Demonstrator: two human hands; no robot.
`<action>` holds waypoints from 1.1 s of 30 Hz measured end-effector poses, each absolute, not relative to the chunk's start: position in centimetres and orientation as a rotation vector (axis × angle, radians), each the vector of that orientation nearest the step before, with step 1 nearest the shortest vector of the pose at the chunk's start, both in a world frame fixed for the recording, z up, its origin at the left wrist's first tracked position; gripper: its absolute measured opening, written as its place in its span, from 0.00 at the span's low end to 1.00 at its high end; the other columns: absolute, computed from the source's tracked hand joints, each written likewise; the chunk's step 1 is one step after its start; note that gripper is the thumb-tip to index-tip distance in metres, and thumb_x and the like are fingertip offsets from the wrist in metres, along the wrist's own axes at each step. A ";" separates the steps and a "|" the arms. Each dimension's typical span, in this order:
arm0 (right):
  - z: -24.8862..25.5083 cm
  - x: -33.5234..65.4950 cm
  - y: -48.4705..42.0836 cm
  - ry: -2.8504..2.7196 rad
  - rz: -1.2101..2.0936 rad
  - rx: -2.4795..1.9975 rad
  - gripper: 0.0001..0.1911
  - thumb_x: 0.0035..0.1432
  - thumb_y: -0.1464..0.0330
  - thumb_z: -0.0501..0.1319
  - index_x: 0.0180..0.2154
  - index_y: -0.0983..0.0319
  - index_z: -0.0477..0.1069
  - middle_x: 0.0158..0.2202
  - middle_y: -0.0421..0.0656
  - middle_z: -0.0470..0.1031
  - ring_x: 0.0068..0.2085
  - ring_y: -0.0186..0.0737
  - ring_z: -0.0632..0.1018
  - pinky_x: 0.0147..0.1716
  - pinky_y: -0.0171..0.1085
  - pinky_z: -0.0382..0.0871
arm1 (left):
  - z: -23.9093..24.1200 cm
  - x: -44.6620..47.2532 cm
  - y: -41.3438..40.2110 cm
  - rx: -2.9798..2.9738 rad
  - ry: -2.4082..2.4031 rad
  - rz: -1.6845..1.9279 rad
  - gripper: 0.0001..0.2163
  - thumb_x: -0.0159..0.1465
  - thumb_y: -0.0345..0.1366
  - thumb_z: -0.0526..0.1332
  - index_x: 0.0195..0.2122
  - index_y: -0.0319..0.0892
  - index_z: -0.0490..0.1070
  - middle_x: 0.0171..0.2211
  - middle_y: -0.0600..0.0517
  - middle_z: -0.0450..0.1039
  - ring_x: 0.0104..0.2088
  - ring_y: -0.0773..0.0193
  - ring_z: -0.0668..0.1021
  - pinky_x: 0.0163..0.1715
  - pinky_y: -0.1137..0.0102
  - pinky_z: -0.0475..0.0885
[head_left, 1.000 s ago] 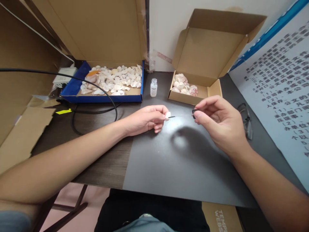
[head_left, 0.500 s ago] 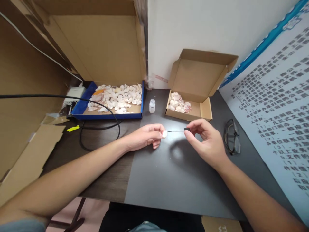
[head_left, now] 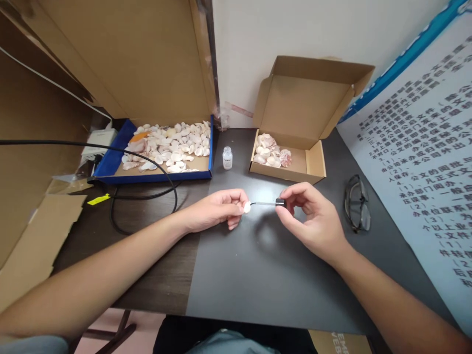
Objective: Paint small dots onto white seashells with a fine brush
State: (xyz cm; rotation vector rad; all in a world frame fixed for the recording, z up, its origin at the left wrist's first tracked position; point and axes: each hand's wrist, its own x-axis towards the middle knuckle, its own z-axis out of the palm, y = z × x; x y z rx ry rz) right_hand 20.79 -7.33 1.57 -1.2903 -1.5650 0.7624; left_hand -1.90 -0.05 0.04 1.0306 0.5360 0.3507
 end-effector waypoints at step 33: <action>2.5 20.7 -7.7 -1.565 0.906 -1.206 0.09 0.55 0.68 0.67 0.35 0.57 0.68 0.31 0.39 0.72 0.28 0.35 0.71 0.28 0.36 0.70 | 0.0 -1.8 0.1 0.948 0.539 0.396 0.11 0.58 0.36 0.71 0.31 0.38 0.69 0.23 0.58 0.65 0.22 0.73 0.67 0.24 0.75 0.66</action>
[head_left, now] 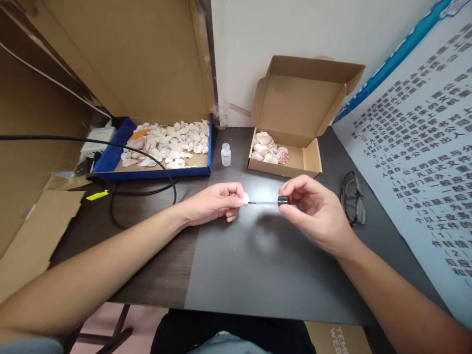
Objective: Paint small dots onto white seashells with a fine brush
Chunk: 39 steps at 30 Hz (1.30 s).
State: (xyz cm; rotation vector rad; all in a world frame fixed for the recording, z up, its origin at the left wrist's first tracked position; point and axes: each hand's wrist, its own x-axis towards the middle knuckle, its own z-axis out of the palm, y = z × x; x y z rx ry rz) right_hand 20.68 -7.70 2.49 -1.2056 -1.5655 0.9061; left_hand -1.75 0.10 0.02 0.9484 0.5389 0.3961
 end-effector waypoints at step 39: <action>1.9 20.6 -8.1 -1.706 0.674 -1.112 0.12 0.54 0.74 0.67 0.37 0.56 0.67 0.33 0.38 0.70 0.28 0.34 0.69 0.29 0.38 0.66 | -0.2 -1.6 -0.1 0.880 0.517 0.504 0.06 0.57 0.30 0.70 0.27 0.36 0.74 0.25 0.55 0.70 0.20 0.76 0.66 0.23 0.76 0.65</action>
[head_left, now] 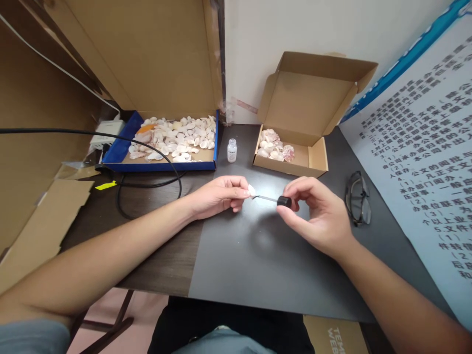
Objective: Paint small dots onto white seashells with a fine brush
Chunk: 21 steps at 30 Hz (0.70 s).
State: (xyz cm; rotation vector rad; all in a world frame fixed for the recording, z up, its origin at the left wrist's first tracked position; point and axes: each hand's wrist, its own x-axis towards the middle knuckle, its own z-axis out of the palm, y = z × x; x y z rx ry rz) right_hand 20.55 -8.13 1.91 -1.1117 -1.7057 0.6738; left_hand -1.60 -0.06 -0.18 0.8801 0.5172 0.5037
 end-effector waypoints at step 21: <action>1.6 20.2 -8.4 -1.685 0.623 -1.069 0.12 0.55 0.74 0.66 0.38 0.56 0.66 0.33 0.39 0.68 0.27 0.34 0.69 0.27 0.38 0.66 | -0.1 -1.8 0.0 0.863 0.494 0.532 0.07 0.56 0.35 0.73 0.30 0.40 0.78 0.20 0.57 0.65 0.21 0.74 0.65 0.24 0.76 0.65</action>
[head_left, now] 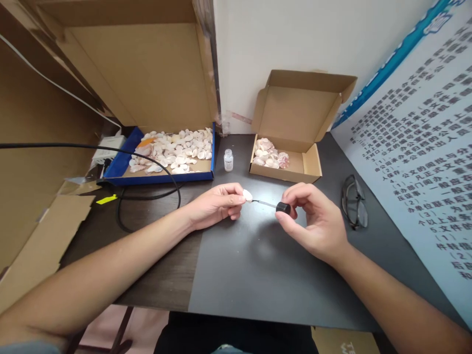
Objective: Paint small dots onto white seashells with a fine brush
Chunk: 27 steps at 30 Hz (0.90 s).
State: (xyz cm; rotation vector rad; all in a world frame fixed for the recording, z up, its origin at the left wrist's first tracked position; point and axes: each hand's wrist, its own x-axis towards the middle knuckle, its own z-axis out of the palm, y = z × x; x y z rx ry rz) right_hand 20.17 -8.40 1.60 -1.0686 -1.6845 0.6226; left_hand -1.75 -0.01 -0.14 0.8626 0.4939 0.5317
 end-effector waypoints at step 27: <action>1.7 19.7 -8.7 -1.701 0.528 -1.065 0.13 0.54 0.74 0.67 0.37 0.56 0.66 0.31 0.38 0.69 0.25 0.33 0.67 0.26 0.38 0.66 | 0.1 -1.6 -0.2 0.858 0.524 0.540 0.09 0.54 0.34 0.74 0.29 0.38 0.74 0.21 0.57 0.67 0.21 0.74 0.66 0.24 0.75 0.64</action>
